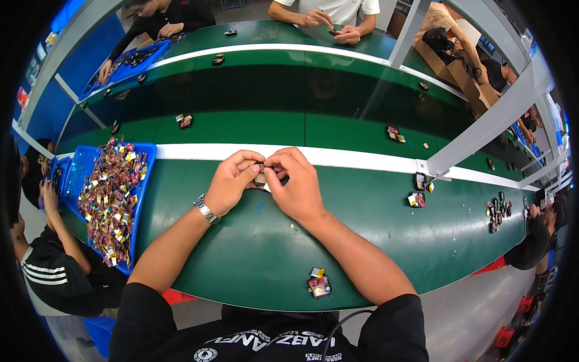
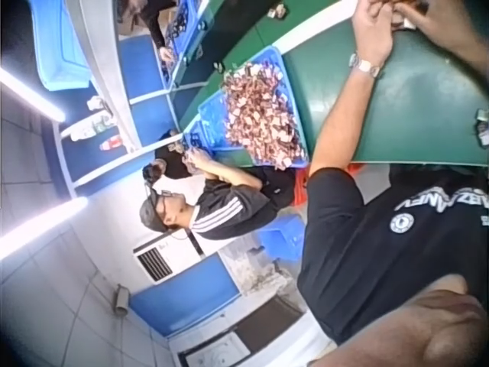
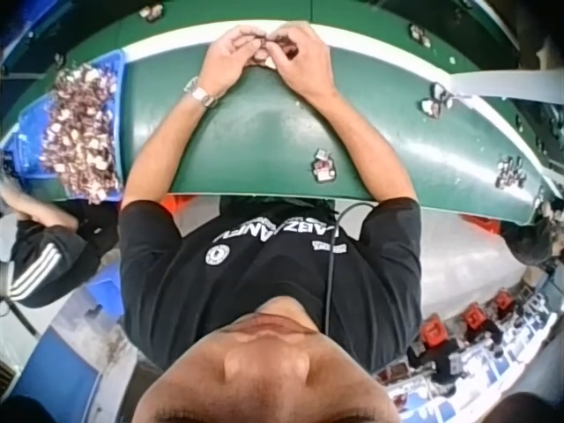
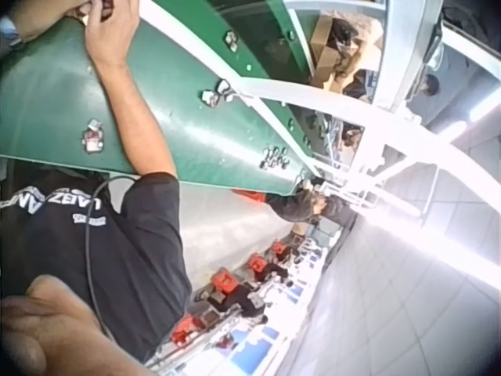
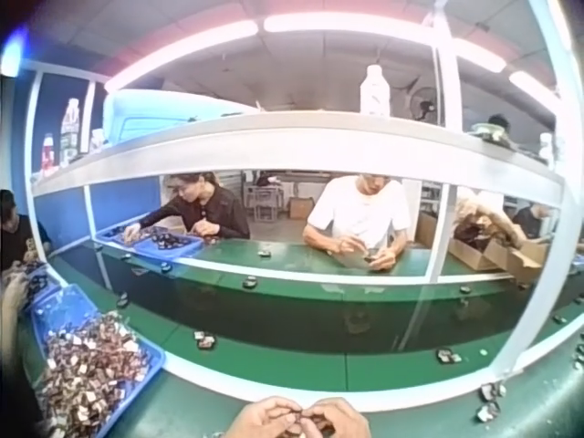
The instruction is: Assembling small electronic components on a factory assembly line.
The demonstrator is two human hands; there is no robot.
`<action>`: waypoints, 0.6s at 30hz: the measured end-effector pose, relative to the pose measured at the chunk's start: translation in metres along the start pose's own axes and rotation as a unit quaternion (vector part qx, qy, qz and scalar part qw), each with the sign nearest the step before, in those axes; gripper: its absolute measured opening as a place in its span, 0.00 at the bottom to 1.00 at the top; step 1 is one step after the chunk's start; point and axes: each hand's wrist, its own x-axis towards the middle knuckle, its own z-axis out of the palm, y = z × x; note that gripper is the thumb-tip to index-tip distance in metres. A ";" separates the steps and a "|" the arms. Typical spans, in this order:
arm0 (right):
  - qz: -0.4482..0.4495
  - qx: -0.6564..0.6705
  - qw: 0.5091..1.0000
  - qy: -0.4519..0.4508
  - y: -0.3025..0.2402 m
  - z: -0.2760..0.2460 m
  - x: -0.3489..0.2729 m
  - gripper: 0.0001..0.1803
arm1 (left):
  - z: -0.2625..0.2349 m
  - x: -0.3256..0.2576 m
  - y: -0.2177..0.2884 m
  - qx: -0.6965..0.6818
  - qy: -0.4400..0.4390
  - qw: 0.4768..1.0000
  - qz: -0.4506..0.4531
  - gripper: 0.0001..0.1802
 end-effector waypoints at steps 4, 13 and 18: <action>0.028 0.011 0.999 -0.012 -0.003 0.001 0.000 0.07 | 0.000 0.000 0.000 0.054 0.016 0.998 0.014 0.09; 0.072 0.065 0.995 -0.031 0.010 -0.006 0.006 0.06 | 0.004 0.003 -0.007 0.029 0.027 0.999 0.034 0.15; 0.234 0.087 0.966 0.072 0.050 -0.032 0.030 0.06 | -0.031 0.020 -0.001 0.359 0.246 0.884 0.169 0.12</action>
